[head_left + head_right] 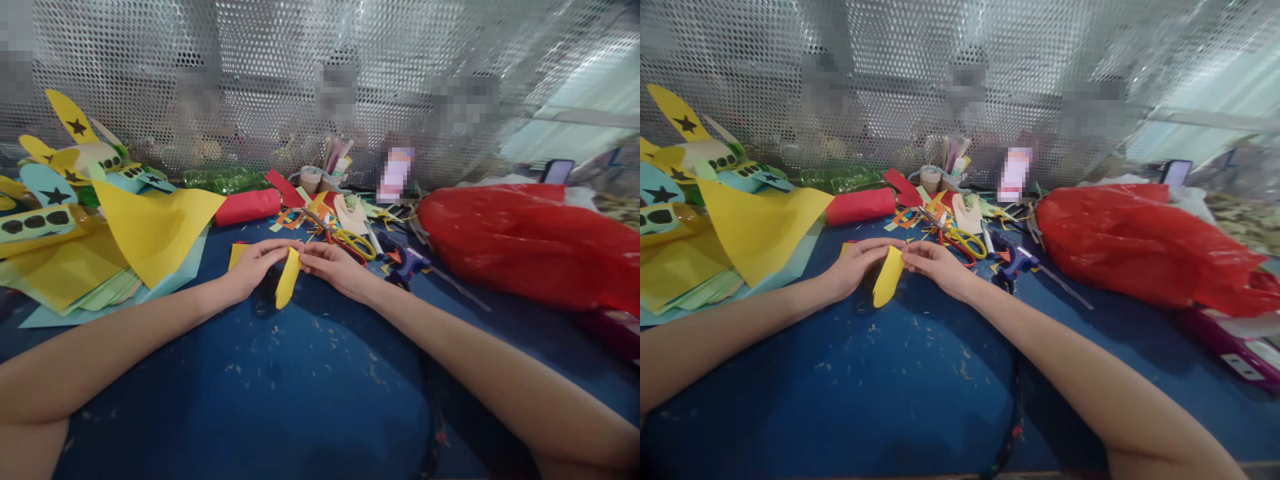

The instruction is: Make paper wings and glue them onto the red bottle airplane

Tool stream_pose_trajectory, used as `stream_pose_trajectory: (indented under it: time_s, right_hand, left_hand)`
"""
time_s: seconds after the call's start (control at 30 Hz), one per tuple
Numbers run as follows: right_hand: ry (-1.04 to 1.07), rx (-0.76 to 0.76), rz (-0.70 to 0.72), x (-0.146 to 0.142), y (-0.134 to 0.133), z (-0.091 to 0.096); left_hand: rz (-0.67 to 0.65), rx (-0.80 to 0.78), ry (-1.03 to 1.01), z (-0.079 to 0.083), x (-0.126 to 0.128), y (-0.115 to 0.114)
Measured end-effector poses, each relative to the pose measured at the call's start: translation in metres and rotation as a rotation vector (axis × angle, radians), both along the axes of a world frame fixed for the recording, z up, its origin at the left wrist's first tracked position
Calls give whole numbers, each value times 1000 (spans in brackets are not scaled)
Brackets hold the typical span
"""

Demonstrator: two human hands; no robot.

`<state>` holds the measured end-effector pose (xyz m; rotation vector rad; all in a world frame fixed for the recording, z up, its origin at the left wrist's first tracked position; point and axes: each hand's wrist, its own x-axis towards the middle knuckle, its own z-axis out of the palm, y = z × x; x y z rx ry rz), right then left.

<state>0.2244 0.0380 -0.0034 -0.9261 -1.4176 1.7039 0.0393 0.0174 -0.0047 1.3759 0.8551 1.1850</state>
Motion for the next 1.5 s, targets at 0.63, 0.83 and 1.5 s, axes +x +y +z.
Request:
stream_pose_trajectory:
  time_s: [0.63,0.83,1.5]
  right_hand:
    - [51,-2,-114,-1,-3,2]
    - [42,16,-127,0,-4,-1]
    - [46,25,-119,-1,-3,-3]
  left_hand:
    - [150,-49,25,-1,2,-1]
    - [152,-36,30,-1,1,-2]
    - [106,13,72,-1,2,-1]
